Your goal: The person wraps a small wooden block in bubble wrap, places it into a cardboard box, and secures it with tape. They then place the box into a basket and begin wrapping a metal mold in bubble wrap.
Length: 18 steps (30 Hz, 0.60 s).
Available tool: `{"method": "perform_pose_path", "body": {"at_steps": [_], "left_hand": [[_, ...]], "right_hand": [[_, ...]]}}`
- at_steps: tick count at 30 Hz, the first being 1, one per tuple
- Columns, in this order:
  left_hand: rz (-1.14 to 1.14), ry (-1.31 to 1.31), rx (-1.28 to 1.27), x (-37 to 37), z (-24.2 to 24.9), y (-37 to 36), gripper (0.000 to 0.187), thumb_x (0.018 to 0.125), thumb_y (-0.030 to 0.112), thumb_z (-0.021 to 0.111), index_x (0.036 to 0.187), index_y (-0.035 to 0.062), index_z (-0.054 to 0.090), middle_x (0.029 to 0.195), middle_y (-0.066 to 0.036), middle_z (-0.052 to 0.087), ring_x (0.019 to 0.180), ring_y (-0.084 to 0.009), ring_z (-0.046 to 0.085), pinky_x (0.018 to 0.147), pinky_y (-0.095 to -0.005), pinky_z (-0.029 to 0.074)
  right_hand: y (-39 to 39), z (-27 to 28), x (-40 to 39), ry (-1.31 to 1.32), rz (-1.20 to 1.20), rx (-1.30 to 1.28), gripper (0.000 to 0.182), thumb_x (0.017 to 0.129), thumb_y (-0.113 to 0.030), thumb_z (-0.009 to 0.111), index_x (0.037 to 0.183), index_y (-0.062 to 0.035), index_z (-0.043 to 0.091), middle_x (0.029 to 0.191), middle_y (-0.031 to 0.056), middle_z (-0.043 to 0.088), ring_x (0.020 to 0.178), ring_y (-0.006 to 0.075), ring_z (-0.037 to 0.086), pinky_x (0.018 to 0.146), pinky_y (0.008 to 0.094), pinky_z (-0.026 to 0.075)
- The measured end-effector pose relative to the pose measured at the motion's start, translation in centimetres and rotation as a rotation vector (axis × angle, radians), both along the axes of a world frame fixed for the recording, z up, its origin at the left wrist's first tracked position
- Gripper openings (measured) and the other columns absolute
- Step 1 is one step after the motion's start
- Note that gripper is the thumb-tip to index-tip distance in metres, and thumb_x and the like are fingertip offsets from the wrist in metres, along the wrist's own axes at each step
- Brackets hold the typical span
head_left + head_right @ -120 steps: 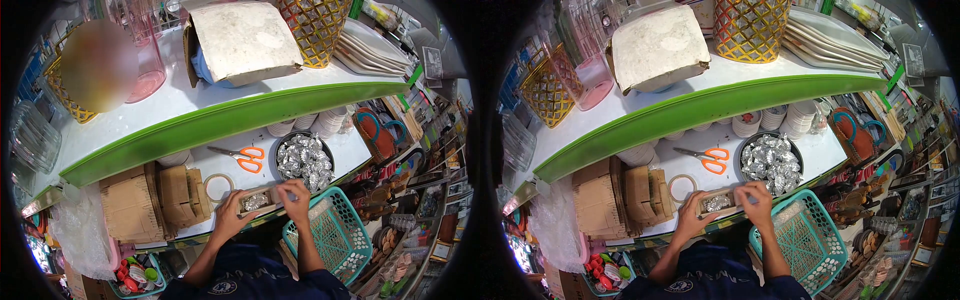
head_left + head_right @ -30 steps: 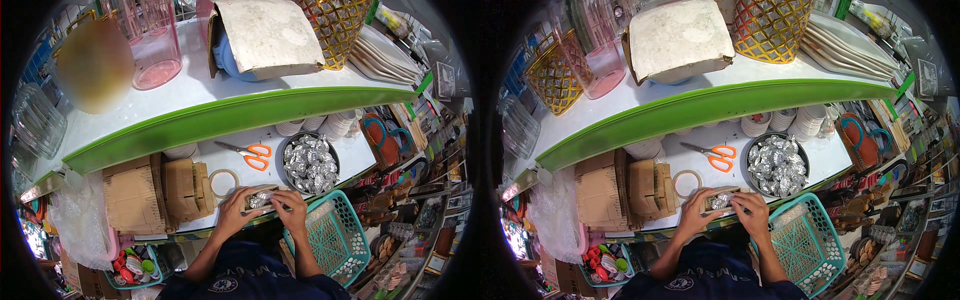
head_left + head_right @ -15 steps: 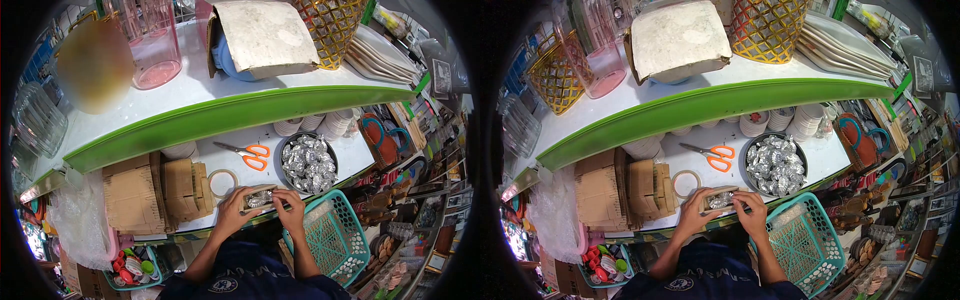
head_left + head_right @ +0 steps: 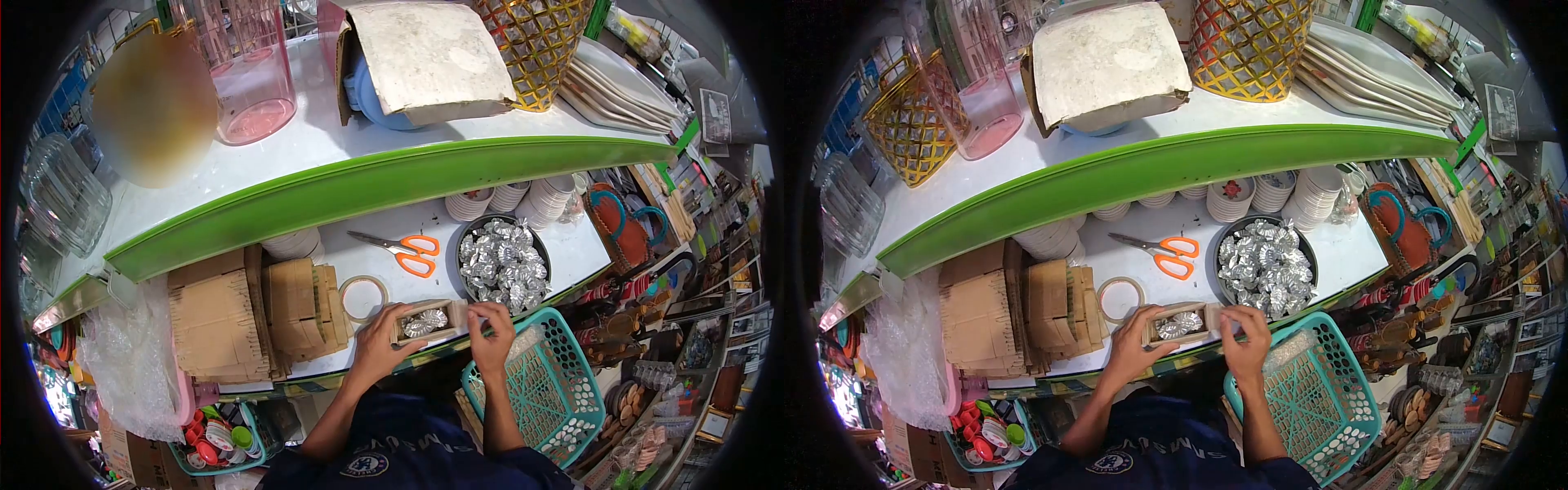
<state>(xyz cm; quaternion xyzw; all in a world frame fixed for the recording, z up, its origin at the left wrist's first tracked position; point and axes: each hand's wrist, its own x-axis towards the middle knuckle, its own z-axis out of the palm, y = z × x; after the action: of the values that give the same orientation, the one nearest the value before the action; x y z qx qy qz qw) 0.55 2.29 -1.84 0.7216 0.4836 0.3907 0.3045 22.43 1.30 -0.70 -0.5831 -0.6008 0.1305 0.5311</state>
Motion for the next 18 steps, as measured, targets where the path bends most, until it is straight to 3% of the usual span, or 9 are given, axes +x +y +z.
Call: {"method": "perform_pose_path", "body": {"at_steps": [6,8,9,12,18], "left_hand": [[0.0,-0.007,-0.018,0.0,0.1,-0.1,0.065,0.077,0.034,0.085,0.129,0.0073,0.057,0.127,-0.013,0.063,0.117,-0.0333,0.063,0.097,-0.0423,0.05],[0.001,0.011,-0.02,0.0,0.1,-0.1,0.065,0.078,0.034,0.085,0.129,0.0073,0.056,0.126,-0.013,0.063,0.116,-0.0337,0.063,0.097,-0.0425,0.05],[-0.001,0.011,-0.018,0.1,0.1,-0.1,0.065,0.078,0.034,0.085,0.129,0.0073,0.056,0.126,-0.013,0.063,0.116,-0.0337,0.063,0.097,-0.0425,0.05],[0.001,0.019,-0.013,0.0,0.2,-0.1,0.065,0.078,0.034,0.084,0.13,0.0073,0.056,0.126,-0.013,0.063,0.115,-0.0341,0.063,0.096,-0.0429,0.05],[0.004,0.018,-0.017,0.0,0.2,-0.1,0.065,0.078,0.034,0.084,0.13,0.0072,0.056,0.125,-0.013,0.063,0.114,-0.0342,0.063,0.097,-0.0431,0.049]], "right_hand": [[0.2,0.7,3.0,-0.139,-0.245,0.05,0.013,0.08,-0.004,0.078,0.093,-0.0065,0.075,0.089,0.0078,0.064,0.087,0.0259,0.06,0.079,0.0364,0.048],[0.4,0.7,4.2,-0.395,-0.404,0.025,0.015,0.08,-0.01,0.079,0.094,-0.0092,0.075,0.09,0.0066,0.063,0.088,0.0275,0.057,0.081,0.0399,0.044],[0.5,0.4,4.6,-0.442,-0.441,0.001,0.018,0.079,-0.017,0.081,0.095,-0.0117,0.075,0.093,0.0058,0.062,0.091,0.0285,0.055,0.082,0.0434,0.041],[0.7,0.2,5.2,-0.53,-0.543,-0.103,0.02,0.078,-0.022,0.082,0.095,-0.014,0.076,0.096,0.0058,0.062,0.094,0.0284,0.055,0.081,0.0444,0.039],[0.9,0.4,5.4,-0.573,-0.561,-0.18,0.017,0.077,-0.023,0.082,0.092,-0.0164,0.077,0.096,0.0061,0.061,0.094,0.0284,0.055,0.08,0.0433,0.039]]}}
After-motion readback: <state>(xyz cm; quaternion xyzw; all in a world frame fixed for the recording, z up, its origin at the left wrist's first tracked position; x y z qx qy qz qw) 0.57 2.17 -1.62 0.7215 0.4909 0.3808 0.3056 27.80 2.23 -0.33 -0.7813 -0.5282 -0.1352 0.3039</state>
